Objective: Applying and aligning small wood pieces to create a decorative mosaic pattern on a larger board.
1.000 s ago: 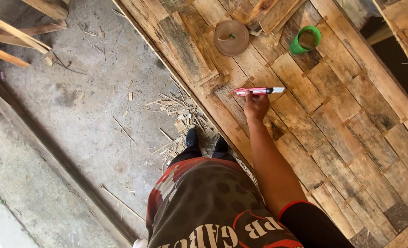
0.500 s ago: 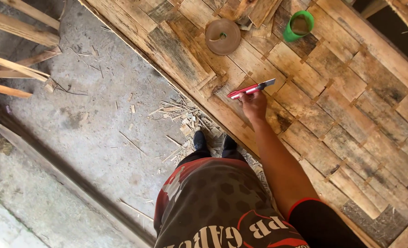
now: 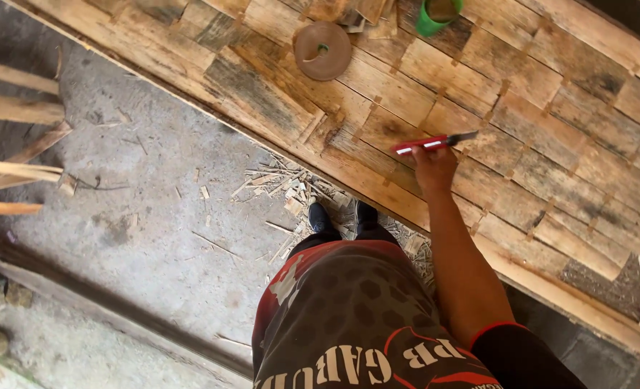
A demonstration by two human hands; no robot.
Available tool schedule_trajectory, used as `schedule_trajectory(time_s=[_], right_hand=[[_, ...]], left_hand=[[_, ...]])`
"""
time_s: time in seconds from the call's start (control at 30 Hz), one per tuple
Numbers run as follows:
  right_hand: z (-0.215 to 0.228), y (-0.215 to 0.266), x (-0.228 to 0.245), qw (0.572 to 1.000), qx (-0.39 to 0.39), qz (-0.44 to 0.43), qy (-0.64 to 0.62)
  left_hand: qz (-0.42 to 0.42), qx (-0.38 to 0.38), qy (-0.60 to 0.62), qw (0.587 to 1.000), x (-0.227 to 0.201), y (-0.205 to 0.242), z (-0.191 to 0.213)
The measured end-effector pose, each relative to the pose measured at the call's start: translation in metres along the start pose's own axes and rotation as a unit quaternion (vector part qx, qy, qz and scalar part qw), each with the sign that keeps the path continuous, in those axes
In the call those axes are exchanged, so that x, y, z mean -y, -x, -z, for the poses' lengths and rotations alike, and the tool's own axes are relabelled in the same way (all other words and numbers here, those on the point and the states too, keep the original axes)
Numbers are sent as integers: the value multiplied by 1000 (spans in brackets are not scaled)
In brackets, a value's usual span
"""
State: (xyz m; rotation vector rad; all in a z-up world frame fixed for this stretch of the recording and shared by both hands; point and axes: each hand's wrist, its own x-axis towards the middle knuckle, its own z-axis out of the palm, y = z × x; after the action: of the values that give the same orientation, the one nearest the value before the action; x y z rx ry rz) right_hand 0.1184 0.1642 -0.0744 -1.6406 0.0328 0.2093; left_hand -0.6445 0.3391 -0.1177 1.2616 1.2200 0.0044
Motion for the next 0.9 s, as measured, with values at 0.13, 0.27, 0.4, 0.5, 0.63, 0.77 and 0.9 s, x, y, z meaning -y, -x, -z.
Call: schedule_trajectory(time_s=[0.13,0.27,0.4,0.5,0.63,0.77,0.9], right_hand=[[29,29,-16,998,-17,-5,61],[24,52,-12,997,22,9,80],[12,57,1,988,-67,-62,125],[12,59,-1,980,-79,-29,180],[10,56,-13,988,-82,-17,131],[3,62,-20,993,-73,-84,43],[1,75,-7,990,-85,-41,106]], left_hand=[[-9,21,-69,997,-80,-106,-28],[-18,36,-138,990,-336,-150,-154],[-283,154,-296,899,-401,-177,-242],[-469,239,-388,757,-428,-184,-302],[-571,263,-465,623,-439,-195,-360],[-563,248,-552,563,-436,-203,-387],[-559,268,-555,555,-434,-208,-384]])
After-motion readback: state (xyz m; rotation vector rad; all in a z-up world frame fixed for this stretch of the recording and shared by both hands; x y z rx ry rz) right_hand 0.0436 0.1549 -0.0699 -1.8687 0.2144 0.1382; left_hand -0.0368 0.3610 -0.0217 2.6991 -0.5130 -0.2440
